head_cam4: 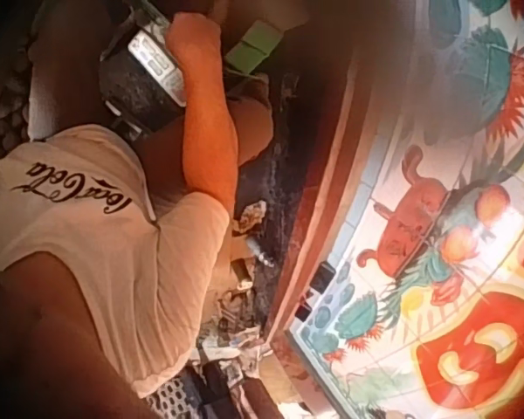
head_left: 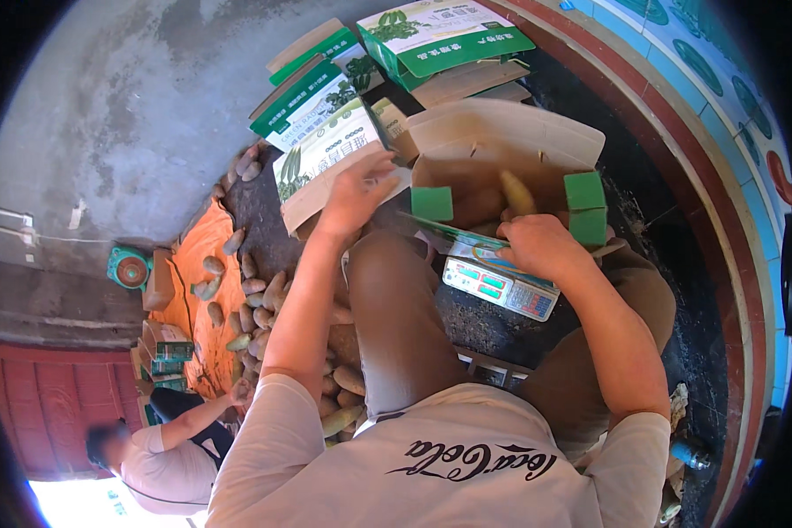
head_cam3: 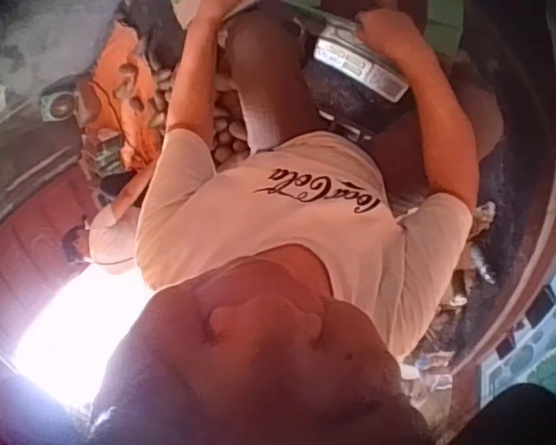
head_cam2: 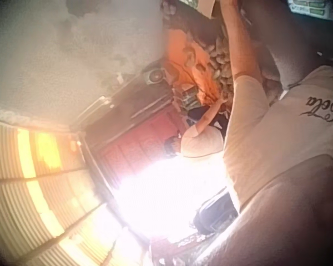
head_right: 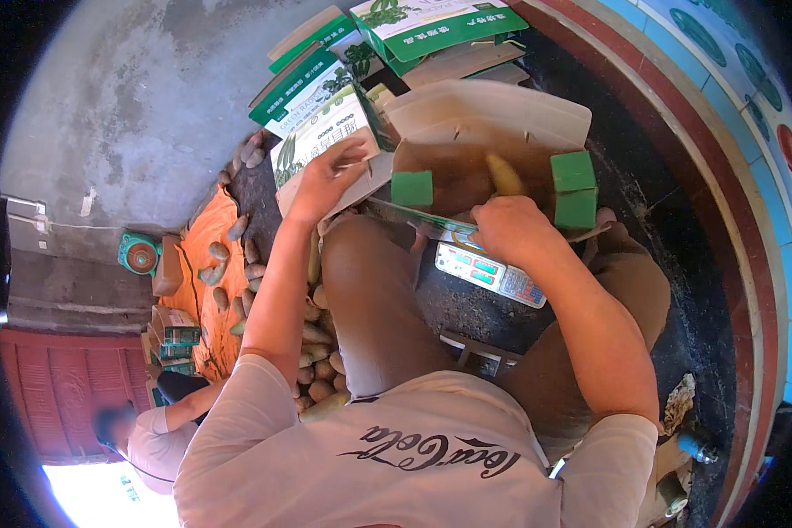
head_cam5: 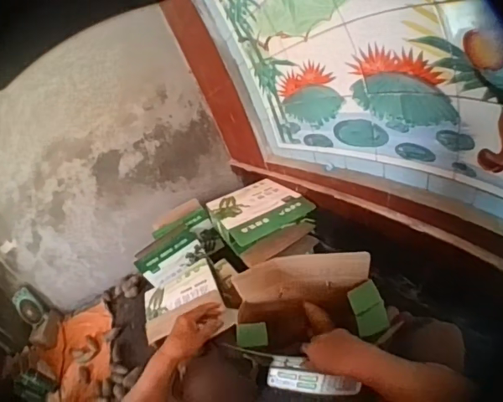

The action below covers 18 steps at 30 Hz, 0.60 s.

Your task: Picking up green radishes from a floor pile and packing them into cardboard boxes while using a digital scale.

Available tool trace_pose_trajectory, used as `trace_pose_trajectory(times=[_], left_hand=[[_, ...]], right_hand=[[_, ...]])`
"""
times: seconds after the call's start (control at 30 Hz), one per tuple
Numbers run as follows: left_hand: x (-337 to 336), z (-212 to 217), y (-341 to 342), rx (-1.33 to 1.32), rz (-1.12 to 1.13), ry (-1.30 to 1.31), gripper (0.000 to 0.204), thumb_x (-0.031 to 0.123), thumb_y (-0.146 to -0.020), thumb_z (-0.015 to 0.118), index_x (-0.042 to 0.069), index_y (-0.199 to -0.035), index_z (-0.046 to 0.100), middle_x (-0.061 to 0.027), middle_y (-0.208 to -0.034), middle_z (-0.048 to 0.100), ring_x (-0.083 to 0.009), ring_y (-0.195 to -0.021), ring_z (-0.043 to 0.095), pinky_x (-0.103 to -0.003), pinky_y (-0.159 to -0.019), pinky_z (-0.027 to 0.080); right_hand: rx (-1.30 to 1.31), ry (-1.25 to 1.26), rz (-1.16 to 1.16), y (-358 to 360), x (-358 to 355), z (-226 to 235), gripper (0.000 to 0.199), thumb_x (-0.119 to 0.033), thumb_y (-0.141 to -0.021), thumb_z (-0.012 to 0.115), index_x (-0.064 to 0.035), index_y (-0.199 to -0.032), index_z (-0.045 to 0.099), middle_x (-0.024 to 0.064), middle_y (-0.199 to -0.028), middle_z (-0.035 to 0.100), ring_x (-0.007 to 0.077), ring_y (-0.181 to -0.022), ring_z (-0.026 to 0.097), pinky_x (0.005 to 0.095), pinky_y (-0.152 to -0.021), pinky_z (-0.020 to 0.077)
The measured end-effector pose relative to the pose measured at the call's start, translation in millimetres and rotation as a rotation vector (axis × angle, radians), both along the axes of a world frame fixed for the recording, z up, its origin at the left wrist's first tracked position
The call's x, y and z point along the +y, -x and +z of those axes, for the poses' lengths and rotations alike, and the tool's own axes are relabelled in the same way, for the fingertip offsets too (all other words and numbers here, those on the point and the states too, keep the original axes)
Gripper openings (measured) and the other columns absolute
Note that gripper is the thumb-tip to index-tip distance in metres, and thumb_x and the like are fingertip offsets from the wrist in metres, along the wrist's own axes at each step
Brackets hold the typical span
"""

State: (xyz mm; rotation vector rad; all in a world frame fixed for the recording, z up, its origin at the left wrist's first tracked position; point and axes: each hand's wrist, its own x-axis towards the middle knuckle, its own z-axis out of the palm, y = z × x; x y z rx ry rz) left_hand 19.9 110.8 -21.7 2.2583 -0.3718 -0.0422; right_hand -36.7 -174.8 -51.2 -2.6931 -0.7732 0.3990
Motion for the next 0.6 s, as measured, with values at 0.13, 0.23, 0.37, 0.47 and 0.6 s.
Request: trace_pose_trajectory(times=[0.13, 0.23, 0.37, 0.47, 0.6], left_hand=[[84.2, -58.4, 26.1, -0.075, 0.347, -0.014, 0.032, 0.015, -0.079, 0.063, 0.004, -0.108, 0.059, -0.0126, -0.097, 0.065, -0.0203, -0.089, 0.062, -0.031, -0.075, 0.048], [136.8, -103.9, 73.1, 0.036, 0.475, -0.228, 0.027, 0.017, -0.079, 0.062, 0.005, -0.103, 0.061, -0.0146, -0.092, 0.065, -0.0235, -0.085, 0.064, -0.034, -0.074, 0.049], [190.2, -175.1, 147.6, 0.369, 0.521, -0.537, 0.029, 0.025, -0.078, 0.061, 0.007, -0.101, 0.061, -0.0158, -0.093, 0.064, -0.0309, -0.089, 0.061, -0.037, -0.077, 0.049], [226.8, -226.2, 212.0, 0.602, 0.557, -0.692, 0.036, 0.033, -0.075, 0.062, 0.011, -0.103, 0.061, -0.0141, -0.102, 0.062, -0.0316, -0.097, 0.058, -0.039, -0.083, 0.047], [231.1, -247.3, 275.5, 0.909, 0.661, -0.822, 0.040, 0.035, -0.075, 0.061, 0.014, -0.110, 0.059, -0.0116, -0.117, 0.055, -0.0296, -0.111, 0.051, -0.038, -0.091, 0.043]], right_hand=[[0.057, 0.053, 0.005, 1.1, 1.4, 5.0, 0.028, -0.027, -0.077, 0.060, -0.0046, -0.095, 0.063, 0.0145, -0.087, 0.063, 0.0295, -0.087, 0.060, 0.0403, -0.080, 0.0460], [0.066, 0.047, -0.010, 0.7, 2.9, 6.9, 0.028, -0.025, -0.077, 0.060, -0.0043, -0.096, 0.063, 0.0154, -0.087, 0.063, 0.0303, -0.085, 0.060, 0.0399, -0.079, 0.0461], [0.074, -0.029, -0.046, 0.0, 3.4, 13.9, 0.027, -0.024, -0.077, 0.060, -0.0032, -0.094, 0.063, 0.0179, -0.086, 0.063, 0.0328, -0.085, 0.060, 0.0412, -0.077, 0.0465], [0.057, -0.057, -0.025, -1.0, 5.5, 15.9, 0.024, -0.021, -0.078, 0.060, -0.0034, -0.095, 0.063, 0.0171, -0.085, 0.063, 0.0316, -0.082, 0.060, 0.0408, -0.075, 0.0463], [0.155, -0.064, -0.054, -3.3, 8.5, 17.4, 0.023, -0.019, -0.078, 0.060, -0.0026, -0.094, 0.062, 0.0167, -0.085, 0.063, 0.0314, -0.077, 0.061, 0.0407, -0.074, 0.0455]])
